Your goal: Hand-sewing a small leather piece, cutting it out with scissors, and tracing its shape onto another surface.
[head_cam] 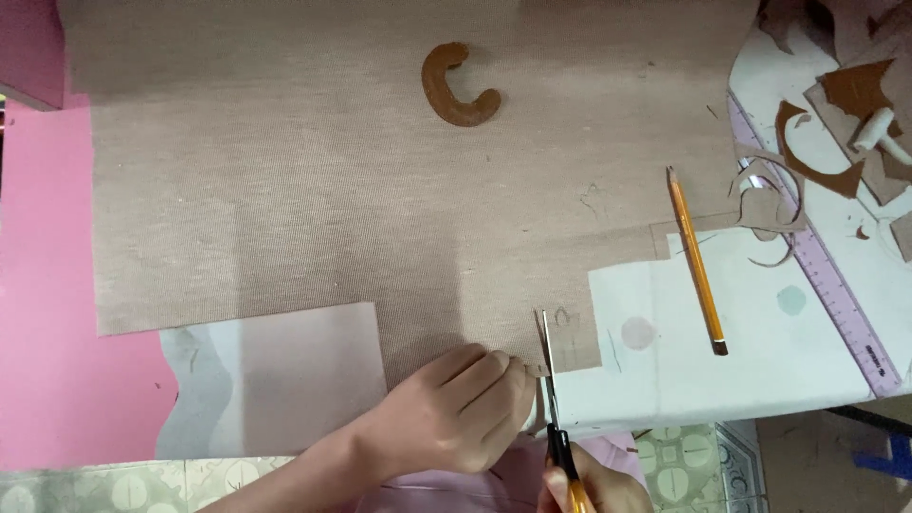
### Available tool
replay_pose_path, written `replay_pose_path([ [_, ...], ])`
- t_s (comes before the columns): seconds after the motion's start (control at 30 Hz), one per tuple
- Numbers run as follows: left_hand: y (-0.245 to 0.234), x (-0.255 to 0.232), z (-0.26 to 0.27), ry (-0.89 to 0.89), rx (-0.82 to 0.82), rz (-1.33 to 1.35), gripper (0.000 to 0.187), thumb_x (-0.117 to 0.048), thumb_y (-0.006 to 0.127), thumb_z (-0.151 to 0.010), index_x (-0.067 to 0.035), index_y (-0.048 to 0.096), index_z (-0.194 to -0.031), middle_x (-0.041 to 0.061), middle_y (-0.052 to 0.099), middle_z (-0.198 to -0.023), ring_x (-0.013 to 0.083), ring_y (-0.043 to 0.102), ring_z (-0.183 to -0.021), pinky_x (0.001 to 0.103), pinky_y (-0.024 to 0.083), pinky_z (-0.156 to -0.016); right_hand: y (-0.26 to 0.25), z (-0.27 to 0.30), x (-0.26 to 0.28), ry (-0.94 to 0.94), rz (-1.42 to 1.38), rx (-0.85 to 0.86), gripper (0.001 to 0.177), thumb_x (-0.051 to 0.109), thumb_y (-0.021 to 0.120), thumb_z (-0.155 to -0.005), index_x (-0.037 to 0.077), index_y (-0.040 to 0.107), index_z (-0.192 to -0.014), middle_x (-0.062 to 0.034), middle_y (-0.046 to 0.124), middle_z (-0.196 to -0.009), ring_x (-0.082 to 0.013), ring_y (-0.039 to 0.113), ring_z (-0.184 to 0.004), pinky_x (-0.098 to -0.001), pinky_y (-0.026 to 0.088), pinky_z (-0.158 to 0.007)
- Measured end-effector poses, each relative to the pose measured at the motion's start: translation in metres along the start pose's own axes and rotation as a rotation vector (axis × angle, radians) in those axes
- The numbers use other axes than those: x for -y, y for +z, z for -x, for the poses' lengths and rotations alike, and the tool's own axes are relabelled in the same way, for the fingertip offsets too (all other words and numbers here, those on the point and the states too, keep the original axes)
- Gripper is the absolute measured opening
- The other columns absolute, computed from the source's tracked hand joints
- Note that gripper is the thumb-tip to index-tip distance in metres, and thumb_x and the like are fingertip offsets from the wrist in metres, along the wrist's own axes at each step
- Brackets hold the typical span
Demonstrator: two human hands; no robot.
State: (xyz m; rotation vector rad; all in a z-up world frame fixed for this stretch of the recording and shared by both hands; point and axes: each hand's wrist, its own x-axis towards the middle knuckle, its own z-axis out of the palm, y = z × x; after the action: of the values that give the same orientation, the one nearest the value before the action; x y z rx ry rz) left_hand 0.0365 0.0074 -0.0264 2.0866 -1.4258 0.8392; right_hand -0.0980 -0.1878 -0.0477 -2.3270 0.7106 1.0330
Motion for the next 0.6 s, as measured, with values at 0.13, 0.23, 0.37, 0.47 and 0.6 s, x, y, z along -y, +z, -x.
replay_pose_path([
  [0.13,0.001,-0.001,0.001,-0.016,0.011,-0.001,0.009,0.000,0.071,-0.100,-0.001,0.068,-0.092,0.011,0.066,-0.093,0.0203,0.062,-0.081,0.028,0.052,-0.069,-0.002,0.005,0.012,0.216,-0.234,-0.017,0.034,0.051,0.057,-0.081,0.026,0.079,-0.074,0.0103,0.082,-0.058,-0.0042,0.075,-0.061,-0.0165,0.054,-0.068],
  [0.23,0.000,0.000,0.002,-0.010,0.013,0.012,0.009,0.003,0.072,-0.099,0.000,0.068,-0.092,0.012,0.066,-0.094,0.0207,0.061,-0.080,0.028,0.052,-0.069,-0.002,0.010,0.016,0.200,-0.319,-0.047,0.031,0.042,0.063,-0.083,0.020,0.077,-0.067,0.0036,0.079,-0.054,-0.0086,0.071,-0.057,-0.0208,0.051,-0.064],
  [0.37,-0.005,0.004,-0.005,-0.021,-0.010,0.069,0.013,0.001,0.071,-0.101,0.000,0.067,-0.089,0.011,0.065,-0.092,0.0194,0.060,-0.078,0.027,0.052,-0.066,-0.012,0.025,0.040,-0.357,-0.324,-0.411,0.059,0.034,0.031,-0.088,0.020,0.072,-0.048,0.0079,0.068,-0.035,-0.0069,0.059,-0.035,-0.0248,0.041,-0.042],
  [0.47,-0.006,0.007,-0.005,-0.017,-0.017,0.099,0.013,0.003,0.071,-0.101,0.001,0.067,-0.089,0.011,0.065,-0.092,0.0197,0.063,-0.080,0.027,0.056,-0.071,-0.027,0.011,0.039,-0.157,-0.390,0.012,0.069,0.065,0.036,-0.078,0.010,0.076,-0.064,-0.0039,0.079,-0.049,-0.0144,0.077,-0.045,-0.0254,0.056,-0.047],
  [0.6,-0.008,0.006,-0.004,-0.031,0.003,0.080,0.013,0.000,0.074,-0.101,0.000,0.069,-0.089,0.012,0.067,-0.093,0.0204,0.066,-0.084,0.028,0.057,-0.073,-0.021,0.008,0.039,0.012,-0.072,-0.028,0.041,0.032,0.039,-0.084,0.026,0.074,-0.065,0.0121,0.080,-0.048,-0.0013,0.079,-0.052,-0.0176,0.059,-0.062],
])
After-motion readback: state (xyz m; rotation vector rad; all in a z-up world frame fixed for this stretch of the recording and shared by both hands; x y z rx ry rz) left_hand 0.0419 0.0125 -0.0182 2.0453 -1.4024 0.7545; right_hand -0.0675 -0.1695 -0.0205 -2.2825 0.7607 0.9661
